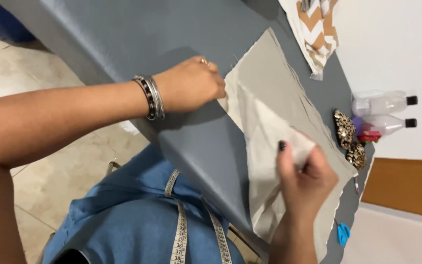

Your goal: The person pins a piece of white fabric to a gray work surface using straight pins. They smooth the fabric, align the edges, and insert pins at various points to secure the material in place.

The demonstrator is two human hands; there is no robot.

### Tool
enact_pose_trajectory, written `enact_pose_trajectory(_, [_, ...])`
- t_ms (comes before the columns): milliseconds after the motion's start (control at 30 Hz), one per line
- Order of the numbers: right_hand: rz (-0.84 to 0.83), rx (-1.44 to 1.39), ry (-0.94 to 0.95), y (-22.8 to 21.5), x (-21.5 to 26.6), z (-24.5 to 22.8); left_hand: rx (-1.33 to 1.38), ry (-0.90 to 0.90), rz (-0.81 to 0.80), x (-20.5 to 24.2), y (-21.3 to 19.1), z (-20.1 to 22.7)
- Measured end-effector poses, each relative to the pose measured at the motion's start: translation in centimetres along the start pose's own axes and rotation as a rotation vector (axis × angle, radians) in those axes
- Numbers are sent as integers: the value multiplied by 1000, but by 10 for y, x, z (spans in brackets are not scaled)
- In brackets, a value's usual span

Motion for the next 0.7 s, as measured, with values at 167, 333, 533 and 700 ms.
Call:
enact_pose_trajectory(167, [-225,34,-80,27,3,-37,-228,199,139,1,31,-2])
enact_pose_trajectory(333, [-482,-378,-93,55,-31,2,-285,208,209,3,35,0])
enact_pose_trajectory(533, [-535,-81,-215,120,-46,108,-251,297,247,-1,43,-2])
enact_pose_trajectory(700, [-733,96,-128,147,-33,118,-247,393,282,-3,31,2])
Point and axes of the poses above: each hand's wrist, its own x-axis away from the middle knuckle, its own y-axis out of the palm, z = x × y, the point moved 3 cm from there along -x, towards the middle knuckle, and after that the axes turned 15 degrees about -y, right-handed, at the moved point
